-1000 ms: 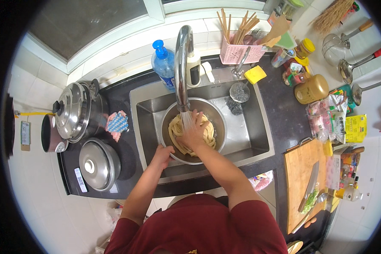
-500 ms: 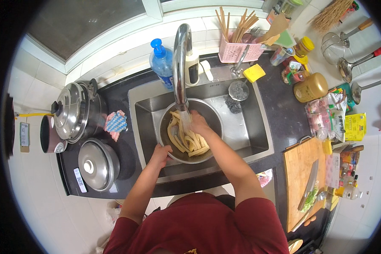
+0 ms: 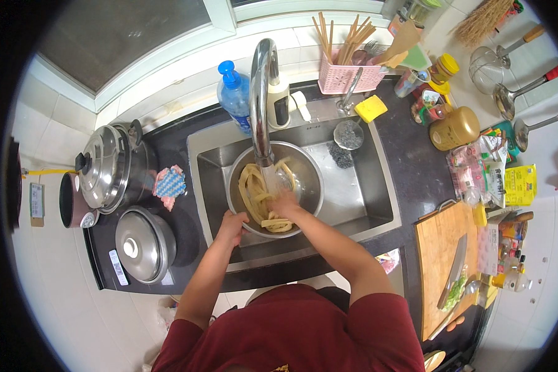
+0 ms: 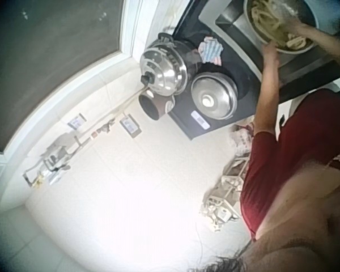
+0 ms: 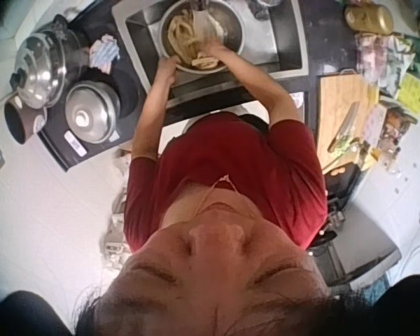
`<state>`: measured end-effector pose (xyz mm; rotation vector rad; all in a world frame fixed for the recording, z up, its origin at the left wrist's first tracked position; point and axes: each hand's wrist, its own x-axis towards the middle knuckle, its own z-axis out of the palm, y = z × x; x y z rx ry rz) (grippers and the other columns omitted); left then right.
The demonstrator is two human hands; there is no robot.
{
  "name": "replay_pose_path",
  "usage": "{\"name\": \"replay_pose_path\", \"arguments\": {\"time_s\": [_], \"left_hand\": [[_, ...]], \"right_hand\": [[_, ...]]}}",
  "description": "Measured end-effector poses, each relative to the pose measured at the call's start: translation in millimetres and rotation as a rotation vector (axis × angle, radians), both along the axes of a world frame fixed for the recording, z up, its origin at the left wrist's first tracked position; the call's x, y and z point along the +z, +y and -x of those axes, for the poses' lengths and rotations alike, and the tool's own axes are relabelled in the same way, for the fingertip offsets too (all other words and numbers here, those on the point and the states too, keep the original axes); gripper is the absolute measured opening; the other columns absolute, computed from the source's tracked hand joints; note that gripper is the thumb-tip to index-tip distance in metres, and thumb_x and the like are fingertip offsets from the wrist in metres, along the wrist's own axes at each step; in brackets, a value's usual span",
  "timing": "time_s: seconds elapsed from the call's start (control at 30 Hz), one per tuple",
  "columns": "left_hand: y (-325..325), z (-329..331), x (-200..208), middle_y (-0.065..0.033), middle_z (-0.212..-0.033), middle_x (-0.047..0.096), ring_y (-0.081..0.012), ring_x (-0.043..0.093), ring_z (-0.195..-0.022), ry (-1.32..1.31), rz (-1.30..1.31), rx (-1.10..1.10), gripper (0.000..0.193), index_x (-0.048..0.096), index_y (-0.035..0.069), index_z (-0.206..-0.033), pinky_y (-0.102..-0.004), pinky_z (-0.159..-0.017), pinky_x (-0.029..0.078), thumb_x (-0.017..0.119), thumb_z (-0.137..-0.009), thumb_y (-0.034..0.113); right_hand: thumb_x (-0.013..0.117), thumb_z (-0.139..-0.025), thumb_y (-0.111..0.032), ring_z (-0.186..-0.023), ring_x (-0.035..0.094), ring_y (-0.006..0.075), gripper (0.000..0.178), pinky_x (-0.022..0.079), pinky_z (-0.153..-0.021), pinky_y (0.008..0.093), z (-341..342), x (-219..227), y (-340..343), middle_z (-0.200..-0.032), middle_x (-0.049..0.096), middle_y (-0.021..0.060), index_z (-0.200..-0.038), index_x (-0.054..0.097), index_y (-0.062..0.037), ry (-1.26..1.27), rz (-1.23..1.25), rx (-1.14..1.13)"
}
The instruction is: The person washes a bowl of flat noodles under running water in a kitchen sink. They then move to the stove, stir a pot of boiling liquid, and crack two eggs into a bowl.
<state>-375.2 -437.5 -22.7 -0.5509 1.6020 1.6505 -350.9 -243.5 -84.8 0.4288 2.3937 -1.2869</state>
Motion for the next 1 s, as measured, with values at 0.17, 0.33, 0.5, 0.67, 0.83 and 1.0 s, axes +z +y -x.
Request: {"name": "replay_pose_path", "arguments": {"time_s": [0.17, 0.33, 0.5, 0.67, 0.83, 1.0], "left_hand": [[-9.6, -2.9, -2.9, -0.0114, -0.101, 0.062, -0.0249, 0.064, -0.081, -0.027, 0.012, 0.0, 0.043, 0.052, -0.001, -0.117, -0.0389, -0.062, 0.054, 0.055, -0.073, -0.001], [-0.4, -8.5, 12.9, -0.0136, -0.098, 0.065, -0.0266, 0.066, -0.079, 0.012, 0.061, -0.087, 0.034, 0.057, -0.004, -0.111, -0.039, -0.062, 0.054, 0.056, -0.077, 0.0], [9.2, -9.3, 5.1, -0.0149, -0.101, 0.061, -0.0289, 0.064, -0.081, -0.044, -0.01, -0.037, 0.036, 0.051, -0.004, -0.111, -0.042, -0.062, 0.055, 0.055, -0.075, -0.001], [-7.0, -11.0, -9.6, -0.0179, -0.105, 0.058, -0.0322, 0.063, -0.082, -0.068, -0.03, 0.054, 0.039, 0.047, -0.004, -0.112, -0.0444, -0.062, 0.057, 0.055, -0.074, -0.003], [-12.1, -11.5, -28.3, -0.0154, -0.102, 0.061, -0.0285, 0.063, -0.082, -0.02, -0.05, 0.071, 0.038, 0.049, -0.004, -0.112, -0.0431, -0.061, 0.055, 0.056, -0.075, -0.003], [6.6, -19.3, -9.6, -0.0128, -0.1, 0.063, -0.0265, 0.063, -0.081, 0.024, 0.037, 0.046, 0.036, 0.053, -0.001, -0.111, -0.0409, -0.06, 0.052, 0.057, -0.076, -0.001]], "right_hand": [[0.07, -0.075, -0.047, -0.114, 0.055, 0.0367, 0.067, 0.045, -0.095, 0.0448, 13.6, 92.3, 19.6, -0.122, 0.058, 0.0239, -0.125, 0.055, -0.0043, -0.166, -0.258, 0.314], [0.069, -0.073, -0.051, -0.112, 0.055, 0.037, 0.066, 0.044, -0.095, 0.0465, 34.9, 28.4, 40.0, -0.119, 0.058, 0.0236, -0.118, 0.058, -0.0043, 0.115, -0.323, 0.019], [0.072, -0.07, -0.04, -0.114, 0.052, 0.0394, 0.058, 0.041, -0.097, 0.0493, 32.4, -12.3, -25.6, -0.119, 0.057, 0.022, -0.113, 0.06, -0.0034, 0.321, -0.385, 0.139], [0.071, -0.072, -0.035, -0.119, 0.047, 0.0392, 0.059, 0.039, -0.098, 0.0514, -10.8, 58.8, -19.6, -0.13, 0.05, 0.0179, -0.12, 0.056, -0.0044, 0.378, -0.31, 0.499], [0.071, -0.075, -0.037, -0.126, 0.04, 0.0442, 0.074, 0.037, -0.101, 0.0526, -19.9, 77.2, 18.1, -0.14, 0.038, 0.0225, -0.14, 0.041, -0.0151, 0.04, -0.413, 0.096], [0.069, -0.077, -0.047, -0.129, 0.035, 0.0448, 0.089, 0.035, -0.102, 0.0569, 13.2, 42.6, 11.4, -0.147, 0.031, 0.0215, -0.147, 0.027, -0.0119, -0.15, -0.288, -0.193]]}}
